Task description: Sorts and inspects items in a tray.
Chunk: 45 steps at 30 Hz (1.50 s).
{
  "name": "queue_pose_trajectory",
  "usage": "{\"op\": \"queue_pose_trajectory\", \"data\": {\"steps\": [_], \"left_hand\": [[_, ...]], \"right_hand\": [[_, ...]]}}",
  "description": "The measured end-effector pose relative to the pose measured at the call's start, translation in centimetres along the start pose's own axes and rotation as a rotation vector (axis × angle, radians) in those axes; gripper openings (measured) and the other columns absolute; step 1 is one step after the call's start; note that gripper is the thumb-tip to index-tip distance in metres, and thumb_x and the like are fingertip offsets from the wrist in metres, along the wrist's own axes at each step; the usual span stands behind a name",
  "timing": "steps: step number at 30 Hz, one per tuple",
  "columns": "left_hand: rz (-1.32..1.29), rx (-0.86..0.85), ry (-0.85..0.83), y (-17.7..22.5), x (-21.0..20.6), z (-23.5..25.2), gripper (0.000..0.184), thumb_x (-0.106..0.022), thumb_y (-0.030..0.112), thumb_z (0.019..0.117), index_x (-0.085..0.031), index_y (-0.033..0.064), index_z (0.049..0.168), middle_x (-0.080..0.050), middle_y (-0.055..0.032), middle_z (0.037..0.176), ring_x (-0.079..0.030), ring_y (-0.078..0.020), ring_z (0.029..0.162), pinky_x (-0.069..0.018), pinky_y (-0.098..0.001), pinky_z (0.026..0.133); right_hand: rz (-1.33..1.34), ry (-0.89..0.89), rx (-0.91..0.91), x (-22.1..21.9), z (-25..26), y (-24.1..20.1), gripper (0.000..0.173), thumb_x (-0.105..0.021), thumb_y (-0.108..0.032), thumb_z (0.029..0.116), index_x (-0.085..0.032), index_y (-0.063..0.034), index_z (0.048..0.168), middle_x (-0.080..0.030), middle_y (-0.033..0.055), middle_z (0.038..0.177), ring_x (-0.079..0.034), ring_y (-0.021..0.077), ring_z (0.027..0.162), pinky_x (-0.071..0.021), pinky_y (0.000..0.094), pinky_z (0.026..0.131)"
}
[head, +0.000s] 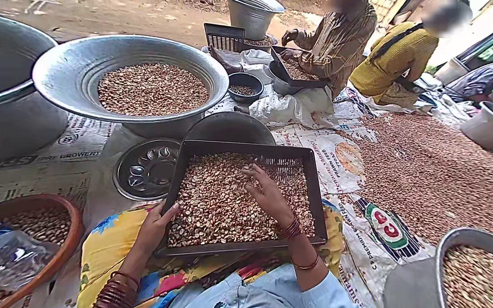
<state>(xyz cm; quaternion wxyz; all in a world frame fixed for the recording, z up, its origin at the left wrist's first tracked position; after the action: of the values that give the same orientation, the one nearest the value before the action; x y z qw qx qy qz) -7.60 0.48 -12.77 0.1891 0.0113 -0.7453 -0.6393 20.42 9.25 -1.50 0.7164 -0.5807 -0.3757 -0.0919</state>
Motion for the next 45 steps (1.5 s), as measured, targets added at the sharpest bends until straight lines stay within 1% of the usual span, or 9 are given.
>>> {"op": "queue_pose_trajectory", "data": {"steps": [3,6,11,15,18,23,31,37,45], "left_hand": [[0.013,-0.003,0.005,-0.2,0.3,0.3,0.032,-0.049,0.024,0.1035,-0.061,-0.0028,0.116,-0.062,-0.0001,0.089,-0.059,0.0028,0.078,-0.0496,-0.0196,0.077],[0.025,0.023,0.008,-0.2,0.5,0.4,0.029,-0.050,0.023,0.1048,-0.061,-0.0019,0.114,-0.061,-0.0001,0.087,-0.058,0.0014,0.075,-0.0497,-0.0210,0.074],[0.064,0.107,-0.009,-0.1,0.2,0.2,0.027,-0.048,0.018,0.1075,-0.059,-0.0035,0.119,-0.062,-0.0068,0.093,-0.060,-0.0054,0.080,-0.0503,-0.0274,0.078],[0.439,-0.004,0.121,2.6,0.7,0.5,0.047,-0.056,0.016,0.1051,-0.049,-0.0007,0.148,-0.060,-0.0312,0.134,-0.057,-0.0454,0.127,-0.0388,-0.0651,0.107],[0.684,-0.406,0.302,9.0,-0.9,-0.4,0.054,-0.059,0.014,0.0935,-0.054,0.0004,0.145,-0.048,-0.0340,0.146,-0.044,-0.0557,0.136,-0.0336,-0.0668,0.112],[0.694,-0.641,0.111,17.1,-9.7,-0.2,0.020,-0.070,0.012,0.0926,-0.075,0.0092,0.112,-0.064,-0.0220,0.131,-0.054,-0.0466,0.129,-0.0446,-0.0607,0.106],[0.852,-0.584,-0.095,18.6,-19.5,4.9,0.016,-0.065,0.013,0.0969,-0.078,0.0091,0.107,-0.063,-0.0222,0.132,-0.053,-0.0434,0.129,-0.0428,-0.0574,0.104],[1.031,-0.514,-0.113,17.4,-21.3,6.4,0.019,-0.064,0.015,0.0973,-0.078,0.0075,0.108,-0.061,-0.0234,0.135,-0.052,-0.0419,0.131,-0.0401,-0.0562,0.106],[0.829,-0.309,-0.099,16.8,-17.0,7.3,0.027,-0.066,0.020,0.0986,-0.073,0.0000,0.115,-0.070,-0.0208,0.116,-0.063,-0.0373,0.116,-0.0470,-0.0506,0.103]], "right_hand": [[-0.174,0.306,0.004,6.4,-2.6,1.6,0.035,-0.058,-0.013,0.1005,-0.068,-0.0101,0.134,-0.052,0.0216,0.151,-0.056,0.0343,0.136,-0.0487,0.0475,0.108],[-0.269,0.537,-0.101,12.9,-6.2,6.2,0.036,-0.057,-0.011,0.1002,-0.065,-0.0034,0.135,-0.057,0.0233,0.144,-0.059,0.0376,0.130,-0.0493,0.0516,0.106],[0.369,0.399,-0.406,12.4,-10.9,15.3,0.051,-0.050,-0.016,0.1070,-0.037,-0.0036,0.154,-0.057,0.0170,0.143,-0.065,0.0143,0.117,-0.0547,0.0294,0.095],[0.657,0.335,-0.434,9.3,-12.2,16.6,0.054,-0.039,-0.023,0.1112,-0.026,-0.0034,0.160,-0.050,0.0122,0.150,-0.059,0.0019,0.119,-0.0499,0.0177,0.098],[0.786,0.385,-0.425,8.8,-11.9,16.3,0.049,-0.034,-0.022,0.1123,-0.029,-0.0038,0.157,-0.057,0.0067,0.138,-0.061,-0.0041,0.110,-0.0515,0.0130,0.091],[0.897,0.448,-0.364,8.8,-11.3,16.8,0.048,-0.039,-0.015,0.1099,-0.030,-0.0021,0.155,-0.059,0.0052,0.133,-0.062,-0.0057,0.106,-0.0520,0.0110,0.088],[0.956,0.425,-0.302,8.7,-11.2,17.0,0.053,-0.042,-0.009,0.1066,-0.028,-0.0001,0.157,-0.054,0.0072,0.142,-0.060,-0.0054,0.112,-0.0495,0.0105,0.092],[1.001,0.412,-0.312,8.7,-11.0,17.2,0.055,-0.044,-0.006,0.1051,-0.026,-0.0004,0.157,-0.054,0.0072,0.142,-0.060,-0.0054,0.112,-0.0493,0.0105,0.092],[1.016,0.379,-0.272,8.7,-10.4,17.1,0.057,-0.044,-0.005,0.1029,-0.025,0.0005,0.156,-0.054,0.0051,0.141,-0.060,-0.0073,0.111,-0.0493,0.0092,0.092]]}}
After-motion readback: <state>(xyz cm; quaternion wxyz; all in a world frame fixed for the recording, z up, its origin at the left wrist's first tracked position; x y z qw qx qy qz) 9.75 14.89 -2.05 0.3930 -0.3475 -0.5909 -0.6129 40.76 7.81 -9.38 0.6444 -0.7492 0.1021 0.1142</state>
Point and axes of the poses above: each hand's wrist, its own z-axis towards the middle knuckle, its own x-axis out of the back of the hand, y = z × x, the point moved 10 cm from there along z, towards the middle knuckle
